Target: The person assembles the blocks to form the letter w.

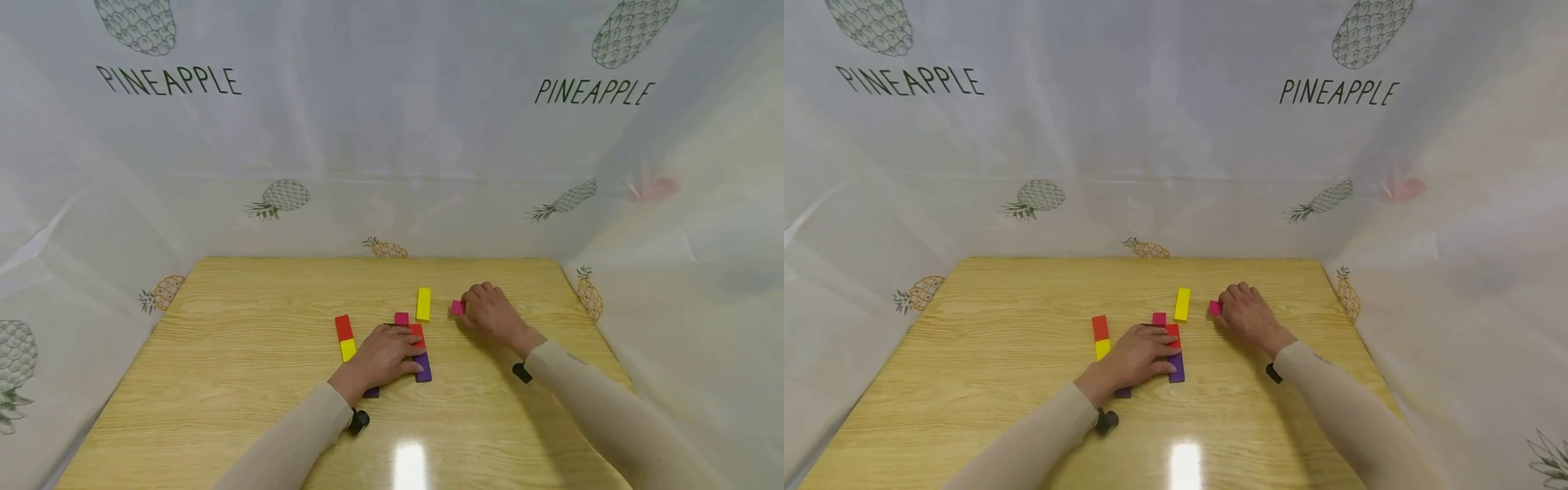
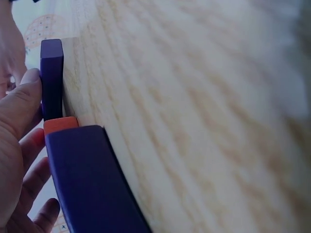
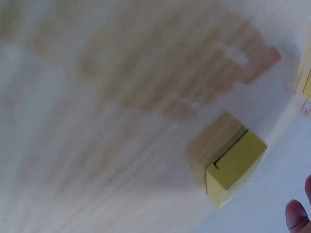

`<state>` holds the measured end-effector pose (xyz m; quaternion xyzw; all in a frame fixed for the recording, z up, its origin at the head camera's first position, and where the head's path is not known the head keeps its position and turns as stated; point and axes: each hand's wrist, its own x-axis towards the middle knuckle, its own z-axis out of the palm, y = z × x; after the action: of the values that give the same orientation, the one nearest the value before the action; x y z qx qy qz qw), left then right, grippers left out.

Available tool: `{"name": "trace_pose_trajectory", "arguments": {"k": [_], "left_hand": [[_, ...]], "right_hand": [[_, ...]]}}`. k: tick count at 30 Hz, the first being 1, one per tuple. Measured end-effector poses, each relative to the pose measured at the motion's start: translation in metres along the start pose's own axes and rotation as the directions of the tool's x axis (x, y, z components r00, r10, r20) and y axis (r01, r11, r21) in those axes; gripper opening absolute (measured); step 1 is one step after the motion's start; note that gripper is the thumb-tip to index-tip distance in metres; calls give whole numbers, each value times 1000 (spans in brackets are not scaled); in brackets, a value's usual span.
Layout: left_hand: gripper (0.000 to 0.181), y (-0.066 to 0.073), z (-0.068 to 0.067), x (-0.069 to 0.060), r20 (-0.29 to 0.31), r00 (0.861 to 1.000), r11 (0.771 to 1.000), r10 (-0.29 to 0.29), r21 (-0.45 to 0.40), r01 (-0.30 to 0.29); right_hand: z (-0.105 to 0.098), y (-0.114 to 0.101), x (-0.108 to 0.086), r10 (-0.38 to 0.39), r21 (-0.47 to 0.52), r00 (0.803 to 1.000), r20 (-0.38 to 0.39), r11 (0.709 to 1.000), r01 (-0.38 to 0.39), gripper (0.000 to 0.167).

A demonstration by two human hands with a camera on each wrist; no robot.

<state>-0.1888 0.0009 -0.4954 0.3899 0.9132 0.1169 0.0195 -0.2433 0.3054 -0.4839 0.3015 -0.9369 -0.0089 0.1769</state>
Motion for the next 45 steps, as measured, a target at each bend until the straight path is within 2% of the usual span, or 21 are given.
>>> {"name": "trace_pose_trajectory", "arguments": {"k": [4,9,15,24,33,45], "left_hand": [[46,-2,1,0,-6,1000,1000,7,5,-7],[47,-3,3,0,-14,1000,1000,15,9,-15],[47,-5,6,1,-20,1000,1000,21,10,-21],[47,-4,6,0,-16,1000,1000,3,-10,-4],[46,-6,9,0,-41,999,1000,20,-18,-21],[44,-5,7,-1,-44,999,998,24,-52,-27]], "right_hand": [[0,-8,-7,-49,1,998,-44,999,49,37],[0,-21,-21,-106,50,992,-73,993,110,30],[-2,-36,-39,-150,104,987,-56,982,155,23],[-14,-62,-62,-127,190,990,55,975,115,26],[-18,-84,-77,-151,262,987,61,956,131,23],[-21,-95,-78,-169,262,982,82,955,142,25]]}}
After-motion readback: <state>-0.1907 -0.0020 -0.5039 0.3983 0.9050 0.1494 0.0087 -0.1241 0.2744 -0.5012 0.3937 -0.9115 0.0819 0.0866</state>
